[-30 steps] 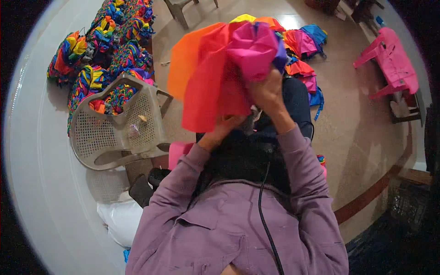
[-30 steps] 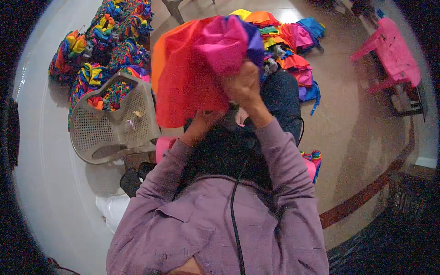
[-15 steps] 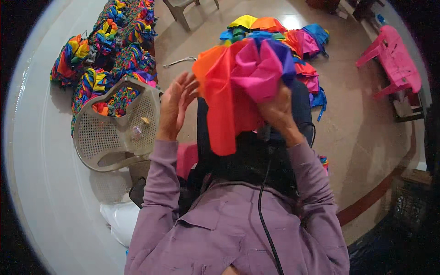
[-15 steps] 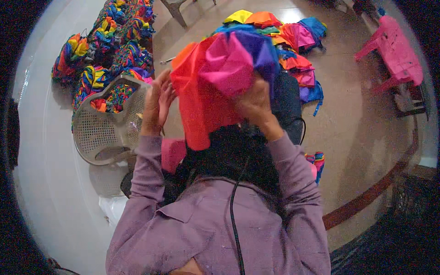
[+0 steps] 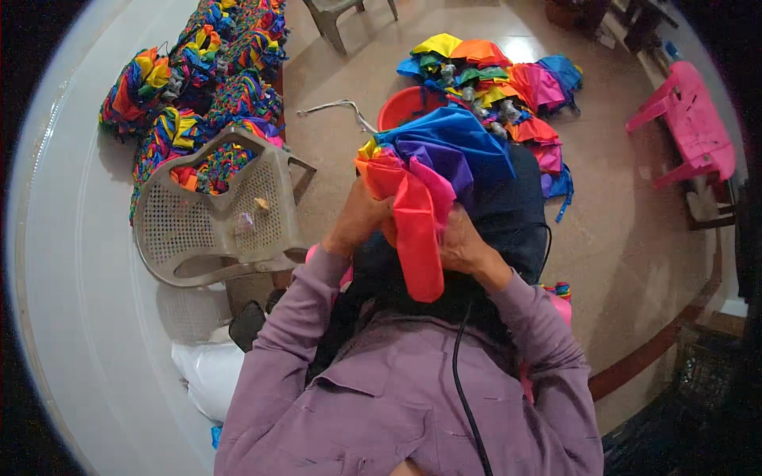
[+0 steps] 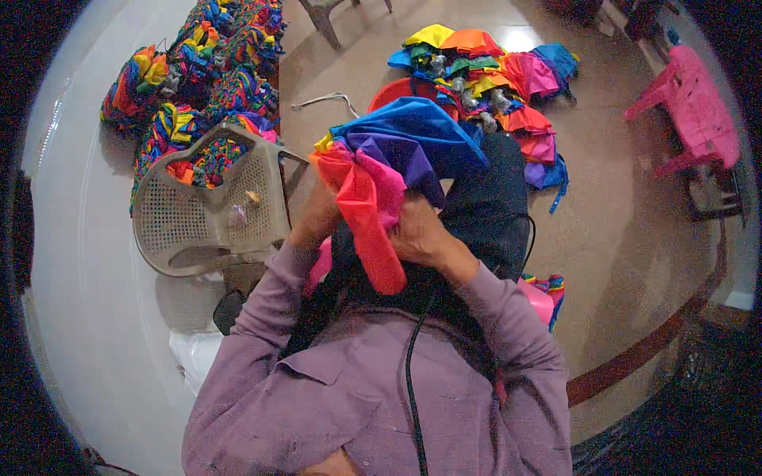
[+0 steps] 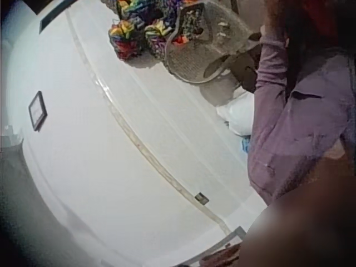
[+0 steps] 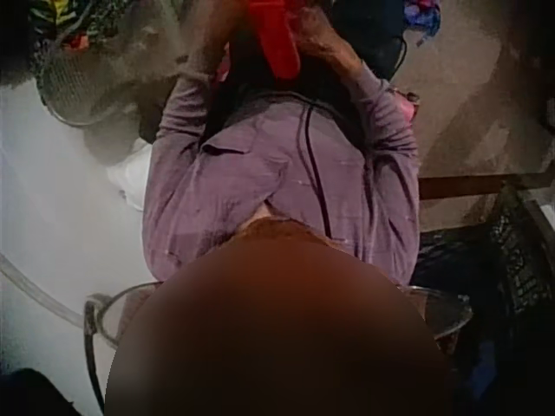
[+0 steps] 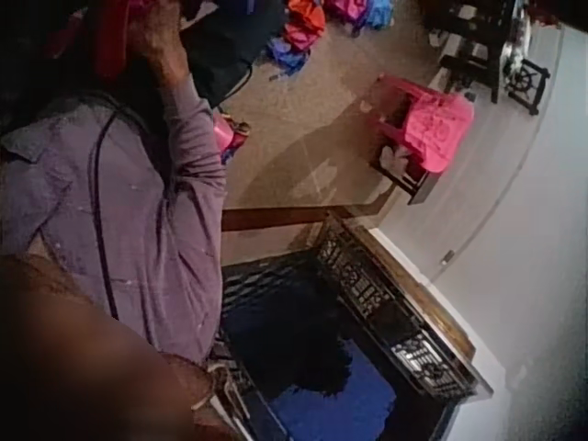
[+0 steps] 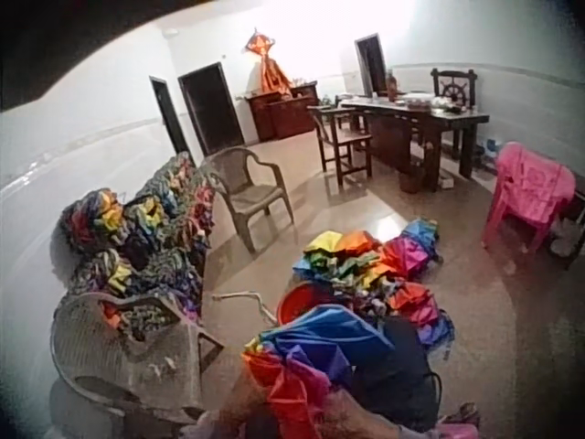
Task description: Assembling small colorful umbrellas by attaching fabric to the frame.
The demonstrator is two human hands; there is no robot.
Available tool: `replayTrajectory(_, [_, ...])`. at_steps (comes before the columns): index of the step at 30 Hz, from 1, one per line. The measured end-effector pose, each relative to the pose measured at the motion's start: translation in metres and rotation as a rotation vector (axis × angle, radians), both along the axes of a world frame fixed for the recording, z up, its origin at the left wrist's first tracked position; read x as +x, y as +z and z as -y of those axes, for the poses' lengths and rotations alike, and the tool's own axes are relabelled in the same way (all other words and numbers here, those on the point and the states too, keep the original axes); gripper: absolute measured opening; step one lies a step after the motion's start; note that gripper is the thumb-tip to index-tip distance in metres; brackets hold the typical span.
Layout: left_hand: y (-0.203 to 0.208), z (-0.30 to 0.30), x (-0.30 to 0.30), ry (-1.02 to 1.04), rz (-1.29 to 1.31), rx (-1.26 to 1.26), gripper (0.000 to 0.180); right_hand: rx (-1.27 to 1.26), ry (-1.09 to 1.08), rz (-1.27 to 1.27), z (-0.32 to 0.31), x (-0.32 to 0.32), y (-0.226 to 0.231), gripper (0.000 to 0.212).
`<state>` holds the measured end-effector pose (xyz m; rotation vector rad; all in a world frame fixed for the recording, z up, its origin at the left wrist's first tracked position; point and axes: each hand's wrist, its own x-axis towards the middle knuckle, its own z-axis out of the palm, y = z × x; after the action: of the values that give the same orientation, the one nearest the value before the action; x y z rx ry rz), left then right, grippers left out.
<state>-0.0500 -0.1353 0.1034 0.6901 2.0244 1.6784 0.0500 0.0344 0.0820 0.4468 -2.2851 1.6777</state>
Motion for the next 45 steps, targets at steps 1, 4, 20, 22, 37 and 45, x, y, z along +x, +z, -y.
replayTrajectory(1, [-0.006,-0.007,0.0,0.042,0.003,0.091,0.039,0.058,-0.027,-0.032,-0.004,0.003,0.004,0.035])
replayTrajectory(4, [0.001,-0.018,0.006,0.028,0.02,0.086,0.042,0.17,-0.063,-0.081,-0.012,0.016,0.003,0.032])
replayTrajectory(20, [-0.007,-0.023,-0.006,0.013,0.283,0.218,0.043,0.522,0.132,0.361,-0.096,0.019,0.133,0.027])
replayTrajectory(22, [-0.014,-0.022,-0.01,0.036,0.306,0.277,0.043,0.363,-0.128,0.215,-0.105,0.004,0.137,0.027])
replayTrajectory(37, [-0.046,-0.02,-0.016,-0.029,0.554,0.298,0.052,0.281,0.023,0.662,-0.118,-0.132,-0.016,0.031])
replayTrajectory(45, [-0.058,-0.02,-0.019,-0.02,0.656,0.299,0.075,0.368,0.135,0.849,-0.125,-0.176,-0.101,0.032])
